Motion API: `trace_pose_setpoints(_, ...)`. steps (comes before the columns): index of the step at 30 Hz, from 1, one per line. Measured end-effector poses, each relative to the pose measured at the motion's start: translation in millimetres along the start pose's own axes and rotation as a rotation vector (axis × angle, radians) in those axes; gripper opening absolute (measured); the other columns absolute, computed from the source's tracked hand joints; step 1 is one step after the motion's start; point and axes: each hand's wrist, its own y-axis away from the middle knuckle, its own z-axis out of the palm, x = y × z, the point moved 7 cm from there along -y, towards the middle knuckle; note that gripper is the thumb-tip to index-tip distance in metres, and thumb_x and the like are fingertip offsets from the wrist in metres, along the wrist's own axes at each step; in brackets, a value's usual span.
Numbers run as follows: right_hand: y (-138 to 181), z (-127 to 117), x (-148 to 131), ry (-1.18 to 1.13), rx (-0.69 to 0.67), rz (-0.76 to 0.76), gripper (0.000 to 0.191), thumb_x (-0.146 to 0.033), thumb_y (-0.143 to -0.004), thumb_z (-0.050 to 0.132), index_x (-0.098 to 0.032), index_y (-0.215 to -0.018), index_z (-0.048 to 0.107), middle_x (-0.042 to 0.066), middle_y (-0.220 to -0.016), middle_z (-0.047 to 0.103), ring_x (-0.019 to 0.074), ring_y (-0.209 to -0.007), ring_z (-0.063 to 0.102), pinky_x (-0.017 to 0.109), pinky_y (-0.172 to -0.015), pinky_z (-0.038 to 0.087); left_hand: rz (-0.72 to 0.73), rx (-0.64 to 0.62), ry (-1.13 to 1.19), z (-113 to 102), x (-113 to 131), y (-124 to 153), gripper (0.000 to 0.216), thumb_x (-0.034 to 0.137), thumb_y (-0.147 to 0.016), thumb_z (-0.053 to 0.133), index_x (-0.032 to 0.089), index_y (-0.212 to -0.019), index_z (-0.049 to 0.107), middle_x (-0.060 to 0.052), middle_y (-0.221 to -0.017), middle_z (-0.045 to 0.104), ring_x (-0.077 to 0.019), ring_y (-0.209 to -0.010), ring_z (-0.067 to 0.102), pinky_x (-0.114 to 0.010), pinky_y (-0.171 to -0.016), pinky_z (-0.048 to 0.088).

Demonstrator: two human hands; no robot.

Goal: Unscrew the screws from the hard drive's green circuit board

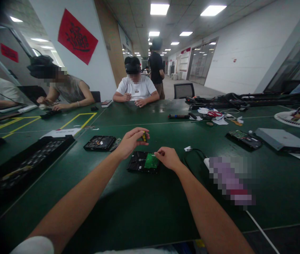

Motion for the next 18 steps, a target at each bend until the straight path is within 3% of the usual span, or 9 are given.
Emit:
trace_pose_setpoints(9,-0.4,0.9,1.1,-0.005,-0.012,0.029,0.034,-0.051,-0.09,0.058,-0.02,-0.088,0.072,0.003,-0.079,0.07,0.0145,-0.068,0.058,0.025,-0.059,0.039,0.08,0.084,-0.233,-7.3,3.5,0.8,0.037,0.046,-0.078,0.075,0.016,-0.096,0.063,-0.003,-0.083,0.061,-0.0131,-0.073,0.059,-0.025,-0.058,0.059)
trace_pose_setpoints(18,-0.5,1.7,2.8,-0.008,0.011,0.0,0.034,-0.051,-0.091,0.057,-0.02,-0.085,0.071,0.002,-0.075,0.068,0.0137,-0.066,0.057,0.025,-0.06,0.038,0.066,-0.069,-0.115,5.7,6.6,2.5,0.037,0.045,-0.093,0.057,0.018,-0.118,0.061,-0.011,-0.11,0.065,-0.0209,-0.102,0.062,-0.028,-0.066,0.06)
